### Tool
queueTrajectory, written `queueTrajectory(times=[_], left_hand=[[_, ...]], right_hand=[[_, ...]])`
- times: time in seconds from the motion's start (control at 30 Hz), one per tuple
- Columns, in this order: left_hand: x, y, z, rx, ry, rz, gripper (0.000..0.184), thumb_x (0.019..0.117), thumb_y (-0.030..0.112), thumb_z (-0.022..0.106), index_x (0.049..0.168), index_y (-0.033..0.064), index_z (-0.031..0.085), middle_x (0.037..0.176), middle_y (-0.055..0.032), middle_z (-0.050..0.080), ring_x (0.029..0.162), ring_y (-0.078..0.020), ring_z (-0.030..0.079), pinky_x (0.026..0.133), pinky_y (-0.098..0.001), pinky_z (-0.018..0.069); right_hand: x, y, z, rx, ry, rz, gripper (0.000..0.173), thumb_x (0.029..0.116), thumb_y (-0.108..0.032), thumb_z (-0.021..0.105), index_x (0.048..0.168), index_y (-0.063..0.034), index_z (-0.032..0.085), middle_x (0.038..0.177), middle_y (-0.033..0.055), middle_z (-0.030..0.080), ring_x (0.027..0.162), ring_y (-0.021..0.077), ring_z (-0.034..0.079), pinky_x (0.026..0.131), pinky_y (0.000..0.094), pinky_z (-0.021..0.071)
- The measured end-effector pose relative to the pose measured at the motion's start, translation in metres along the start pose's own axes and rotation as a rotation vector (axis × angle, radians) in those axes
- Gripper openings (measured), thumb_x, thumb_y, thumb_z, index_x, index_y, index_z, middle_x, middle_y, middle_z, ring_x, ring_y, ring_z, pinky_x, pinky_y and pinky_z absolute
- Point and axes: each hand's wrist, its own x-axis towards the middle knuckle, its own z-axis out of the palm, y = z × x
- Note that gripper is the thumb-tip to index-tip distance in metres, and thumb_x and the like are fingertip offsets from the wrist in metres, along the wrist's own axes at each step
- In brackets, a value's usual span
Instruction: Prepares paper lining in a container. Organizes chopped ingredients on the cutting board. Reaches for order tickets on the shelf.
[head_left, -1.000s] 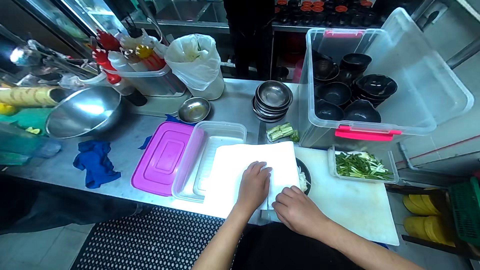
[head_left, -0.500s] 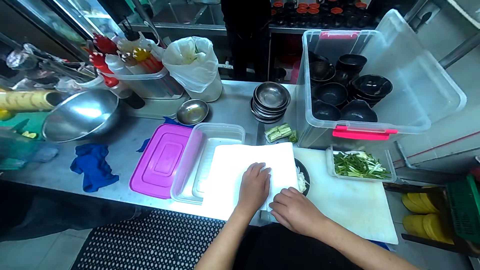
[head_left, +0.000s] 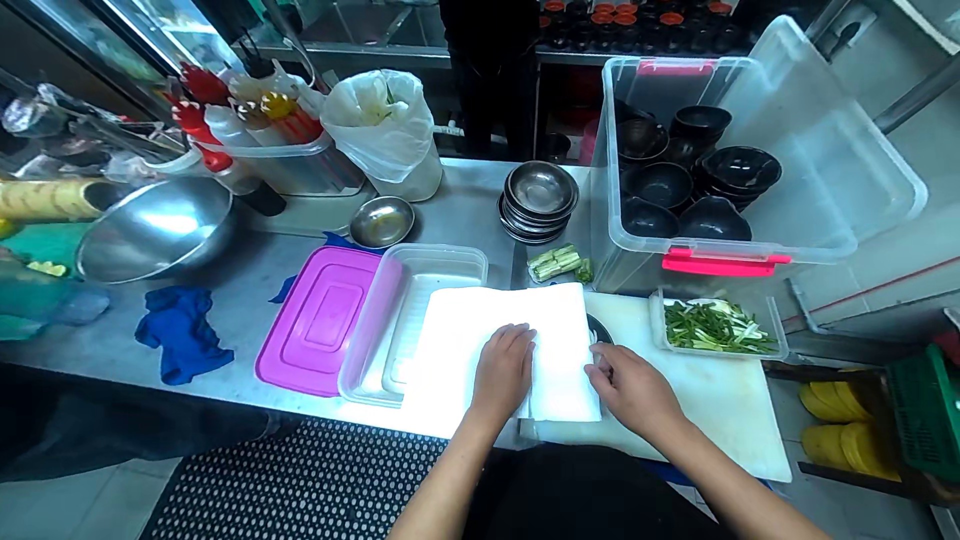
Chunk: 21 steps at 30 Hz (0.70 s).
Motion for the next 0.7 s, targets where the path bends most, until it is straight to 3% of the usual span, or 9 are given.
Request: queueTrajectory(times=[0.17, 0.3, 0.47, 0.53, 0.6, 0.7], left_hand=[[0.003, -0.002, -0.004, 0.000, -0.022, 0.032, 0.026, 0.1030, 0.015, 0.053, 0.119, 0.0108, 0.074, 0.134, -0.0042, 0.066, 0.131, -0.0213, 0.057, 0.112, -0.0425, 0.0466], [0.003, -0.004, -0.005, -0.006, -0.055, 0.033, 0.030, 0.0979, 0.006, 0.055, 0.121, 0.0124, 0.074, 0.136, -0.0039, 0.064, 0.132, -0.0212, 0.056, 0.112, -0.0424, 0.0472], [0.004, -0.004, -0.005, -0.007, -0.041, 0.041, 0.026, 0.1011, 0.013, 0.055, 0.119, 0.0128, 0.074, 0.135, -0.0050, 0.064, 0.130, -0.0209, 0.057, 0.110, -0.0410, 0.0490], [0.004, -0.004, -0.005, -0.003, -0.042, 0.040, 0.025, 0.1015, 0.014, 0.056, 0.119, 0.0128, 0.074, 0.134, -0.0051, 0.065, 0.130, -0.0207, 0.057, 0.110, -0.0411, 0.0488], [0.003, -0.004, -0.004, -0.004, -0.038, 0.038, 0.025, 0.1013, 0.014, 0.056, 0.118, 0.0122, 0.074, 0.134, -0.0056, 0.065, 0.130, -0.0214, 0.057, 0.110, -0.0419, 0.0487], [0.003, -0.004, -0.003, 0.000, -0.039, 0.033, 0.025, 0.1017, 0.014, 0.056, 0.118, 0.0118, 0.074, 0.134, -0.0053, 0.065, 0.130, -0.0215, 0.058, 0.109, -0.0416, 0.0492]], right_hand=[[-0.001, -0.010, -0.002, 0.040, -0.123, 0.119, 0.052, 0.1028, -0.045, 0.052, 0.147, -0.0187, 0.054, 0.090, -0.0002, 0.069, 0.083, 0.0178, 0.067, 0.079, 0.0427, 0.0570], [-0.001, -0.007, 0.001, 0.169, -0.094, 0.146, 0.054, 0.1007, -0.043, 0.056, 0.149, -0.0214, 0.050, 0.088, -0.0015, 0.068, 0.077, 0.0159, 0.066, 0.075, 0.0416, 0.0576], [0.001, -0.005, 0.002, 0.582, -0.075, 0.240, 0.061, 0.0962, -0.035, 0.069, 0.151, -0.0218, 0.045, 0.087, 0.0002, 0.068, 0.070, 0.0131, 0.067, 0.067, 0.0336, 0.0598], [0.001, -0.008, 0.001, 0.805, -0.079, 0.321, 0.058, 0.0973, -0.030, 0.069, 0.149, -0.0173, 0.047, 0.085, 0.0047, 0.069, 0.068, 0.0157, 0.066, 0.063, 0.0333, 0.0576], [0.001, -0.013, -0.003, 0.964, -0.132, 0.386, 0.050, 0.1009, -0.028, 0.065, 0.145, -0.0121, 0.050, 0.082, 0.0061, 0.067, 0.058, 0.0121, 0.057, 0.052, 0.0266, 0.0479], [-0.001, -0.015, -0.007, 1.064, -0.288, 0.423, 0.032, 0.1049, -0.028, 0.059, 0.129, -0.0082, 0.061, 0.075, 0.0048, 0.062, 0.050, 0.0084, 0.048, 0.044, 0.0218, 0.0382]])
